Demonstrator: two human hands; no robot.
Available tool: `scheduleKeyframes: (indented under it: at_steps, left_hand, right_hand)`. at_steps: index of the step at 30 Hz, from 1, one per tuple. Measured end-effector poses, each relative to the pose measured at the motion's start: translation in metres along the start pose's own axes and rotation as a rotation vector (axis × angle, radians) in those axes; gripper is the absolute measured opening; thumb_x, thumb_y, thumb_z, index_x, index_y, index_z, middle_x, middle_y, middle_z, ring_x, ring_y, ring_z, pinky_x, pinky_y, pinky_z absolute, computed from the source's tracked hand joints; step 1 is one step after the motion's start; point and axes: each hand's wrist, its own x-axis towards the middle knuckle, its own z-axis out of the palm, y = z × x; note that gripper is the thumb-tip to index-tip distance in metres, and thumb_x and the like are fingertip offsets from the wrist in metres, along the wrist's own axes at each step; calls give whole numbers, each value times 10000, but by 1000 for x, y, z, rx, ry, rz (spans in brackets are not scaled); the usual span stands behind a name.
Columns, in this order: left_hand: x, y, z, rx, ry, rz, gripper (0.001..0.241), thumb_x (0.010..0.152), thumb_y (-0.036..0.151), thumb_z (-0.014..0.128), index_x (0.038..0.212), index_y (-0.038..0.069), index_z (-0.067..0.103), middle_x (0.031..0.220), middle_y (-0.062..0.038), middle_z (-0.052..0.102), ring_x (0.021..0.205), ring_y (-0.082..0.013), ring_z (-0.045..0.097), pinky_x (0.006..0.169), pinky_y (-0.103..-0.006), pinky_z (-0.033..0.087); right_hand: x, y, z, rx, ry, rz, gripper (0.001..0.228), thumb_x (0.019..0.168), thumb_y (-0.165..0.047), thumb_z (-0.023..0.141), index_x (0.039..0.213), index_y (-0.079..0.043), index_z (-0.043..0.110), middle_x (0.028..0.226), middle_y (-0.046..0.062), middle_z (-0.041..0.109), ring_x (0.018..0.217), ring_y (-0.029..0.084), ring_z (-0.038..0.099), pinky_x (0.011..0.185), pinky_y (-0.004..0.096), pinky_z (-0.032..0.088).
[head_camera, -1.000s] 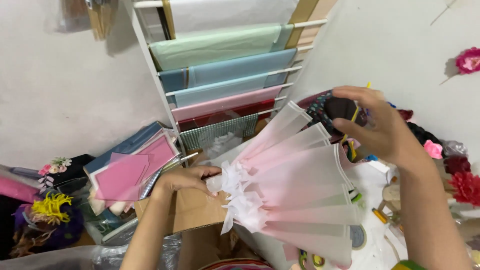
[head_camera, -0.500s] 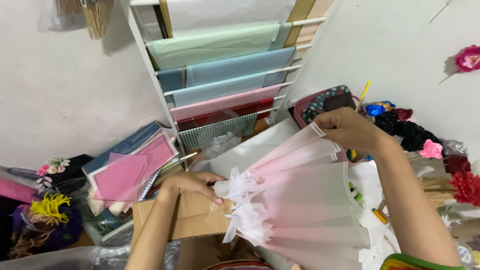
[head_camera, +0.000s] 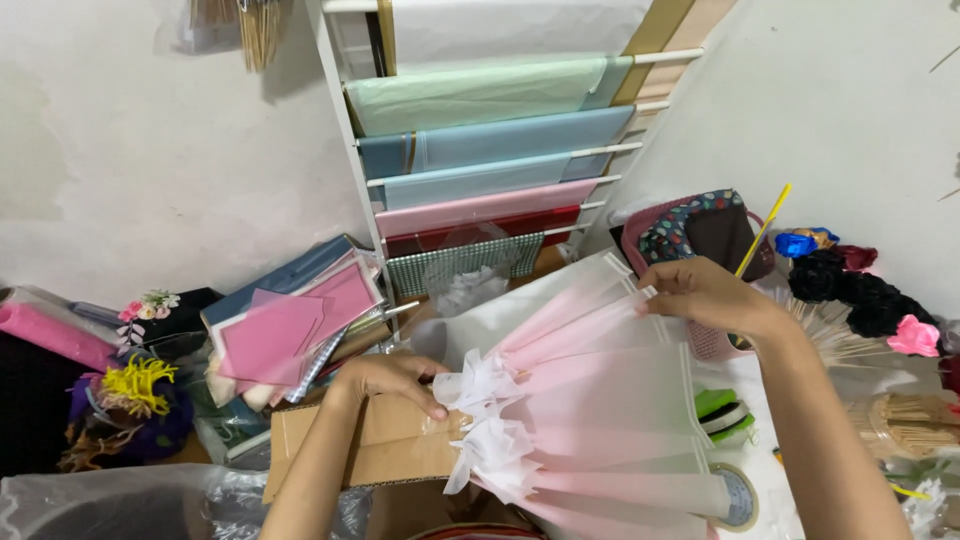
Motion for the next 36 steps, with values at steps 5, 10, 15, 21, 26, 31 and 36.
scheduleKeyframes:
  at_steps: [5, 10, 15, 21, 26, 31, 36]
  left_hand:
    - [-12, -25, -13, -16, 27, -37, 891, 641, 361, 912, 1416, 117, 546, 1429, -54, 562, 1290, -190, 535, 1109, -332, 416]
    - [-35, -24, -2, -220, 395, -196, 937, 634, 204, 850, 1508, 202, 512, 1528, 15, 606, 1397, -176, 544, 1178, -344, 377]
    - [21, -112, -11, -836, 976, 95, 901, 787, 213, 833, 1539, 58, 362, 1285, -196, 576, 1084, -349, 639, 857, -576, 543]
    - [100, -153, 11, -1132, 1119, 146, 705, 801, 312, 881, 1341, 61, 502, 1152, -157, 659, 978, -301, 671, 810, -522, 572]
    - [138, -128, 39, -1132, 1037, 161, 655, 806, 281, 873, 1312, 45, 531, 1100, -158, 663, 958, -278, 677, 790, -490, 583]
    - [181, -133, 59, -1095, 930, 121, 779, 800, 293, 882, 1413, 12, 491, 1162, -187, 634, 1006, -319, 658, 831, -526, 569]
    - [225, -100, 77, -1017, 796, 63, 972, 758, 347, 910, 1509, -4, 403, 1388, -293, 554, 1278, -391, 570, 1018, -551, 482]
  right_hand:
    - [-27, -20, -13, 73, 301, -147, 150, 940, -72, 684, 1077, -37, 734, 923, 125, 760, 870, 177, 673, 853, 305, 518]
    - [-31, 63, -19, 261, 616, -195, 109, 1005, -77, 630, 1107, -58, 663, 991, 112, 729, 921, 135, 681, 895, 234, 527]
    - [-7, 177, 53, 317, 558, 3, 176, 1014, -60, 624, 1172, -7, 681, 990, 164, 718, 904, 258, 684, 850, 371, 549]
    - [33, 345, 205, -44, 335, 559, 530, 855, -403, 733, 1307, -144, 635, 1098, 133, 779, 922, 285, 773, 830, 431, 608]
    - [15, 236, 255, -244, 330, 702, 718, 878, -632, 632, 1332, -89, 508, 1147, 184, 751, 1081, 390, 726, 947, 554, 553]
    - [27, 253, 280, -268, 455, 759, 675, 847, -578, 729, 1255, -83, 518, 1082, 223, 736, 1065, 452, 713, 933, 612, 536]
    - [-10, 275, 263, 214, 828, 512, 392, 868, -317, 685, 1209, -136, 613, 943, 116, 740, 904, 324, 718, 850, 462, 538]
